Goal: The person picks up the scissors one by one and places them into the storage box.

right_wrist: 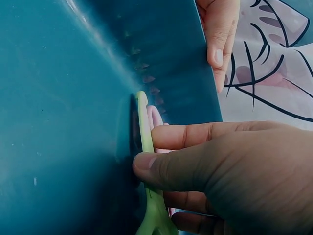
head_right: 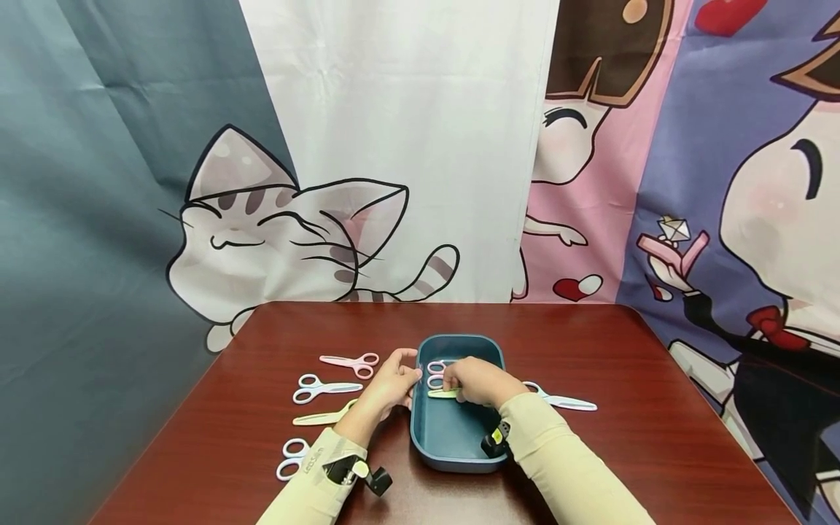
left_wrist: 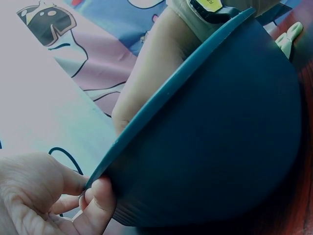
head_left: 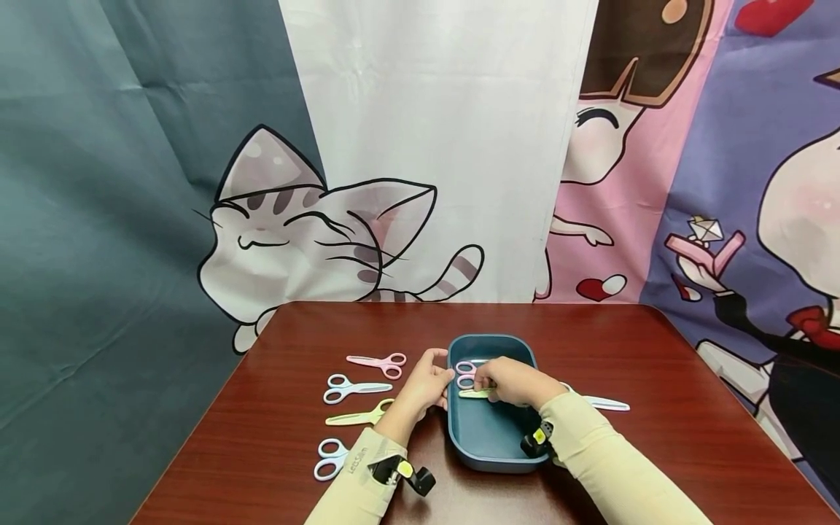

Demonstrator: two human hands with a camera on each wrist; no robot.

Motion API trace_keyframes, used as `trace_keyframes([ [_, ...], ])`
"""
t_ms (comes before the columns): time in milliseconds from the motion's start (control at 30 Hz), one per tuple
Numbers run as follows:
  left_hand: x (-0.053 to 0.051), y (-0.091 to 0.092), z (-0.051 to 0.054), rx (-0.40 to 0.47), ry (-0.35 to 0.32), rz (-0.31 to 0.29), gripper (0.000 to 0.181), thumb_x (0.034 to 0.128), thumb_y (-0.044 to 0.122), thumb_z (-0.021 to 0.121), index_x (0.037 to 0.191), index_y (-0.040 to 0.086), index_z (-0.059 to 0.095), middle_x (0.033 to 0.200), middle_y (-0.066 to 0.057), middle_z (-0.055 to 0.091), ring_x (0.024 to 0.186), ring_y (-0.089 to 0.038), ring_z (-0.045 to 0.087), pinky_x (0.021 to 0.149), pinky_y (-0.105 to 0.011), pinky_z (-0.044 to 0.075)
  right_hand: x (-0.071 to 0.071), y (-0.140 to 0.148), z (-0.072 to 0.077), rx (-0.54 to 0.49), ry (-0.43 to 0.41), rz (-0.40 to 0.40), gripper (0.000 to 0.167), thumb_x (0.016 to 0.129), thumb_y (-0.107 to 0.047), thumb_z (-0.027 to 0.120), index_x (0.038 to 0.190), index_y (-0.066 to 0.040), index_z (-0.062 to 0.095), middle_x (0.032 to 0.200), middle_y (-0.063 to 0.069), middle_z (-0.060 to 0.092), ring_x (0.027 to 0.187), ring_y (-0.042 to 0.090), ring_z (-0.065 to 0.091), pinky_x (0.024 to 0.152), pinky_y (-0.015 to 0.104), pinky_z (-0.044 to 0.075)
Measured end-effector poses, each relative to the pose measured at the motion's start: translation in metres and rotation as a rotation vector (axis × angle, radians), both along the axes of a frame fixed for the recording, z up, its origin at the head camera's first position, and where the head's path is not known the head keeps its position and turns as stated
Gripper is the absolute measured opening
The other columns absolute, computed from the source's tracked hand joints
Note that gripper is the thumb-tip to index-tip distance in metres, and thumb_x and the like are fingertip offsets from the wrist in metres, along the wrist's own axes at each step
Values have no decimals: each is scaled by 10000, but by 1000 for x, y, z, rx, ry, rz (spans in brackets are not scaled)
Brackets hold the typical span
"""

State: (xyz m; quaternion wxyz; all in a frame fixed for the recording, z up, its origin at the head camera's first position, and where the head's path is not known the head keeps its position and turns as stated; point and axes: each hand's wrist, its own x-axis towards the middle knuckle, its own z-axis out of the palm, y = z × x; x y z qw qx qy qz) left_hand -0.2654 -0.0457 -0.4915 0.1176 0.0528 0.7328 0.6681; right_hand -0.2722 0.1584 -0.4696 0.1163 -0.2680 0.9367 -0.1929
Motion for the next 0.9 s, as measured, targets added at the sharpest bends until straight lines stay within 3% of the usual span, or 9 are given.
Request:
trace_keyframes([
  [633,1,0,-3,30,3,-17,422,998,9,556,1397,22,420,851,-183,564,479,-122,487,378,-223,462,-6,2,-6,3,64,25,229,816,22,798,848,-178,690,767,-83,591,732,97,534,682,301,492],
  [900,1,-1,-3,31,11,-13,423,998,12,556,1398,24,420,881,-217,575,478,-124,486,372,-221,459,-8,12,-2,-105,81,-3,192,851,42,743,946,-119,698,847,-36,624,798,135,561,716,315,519],
])
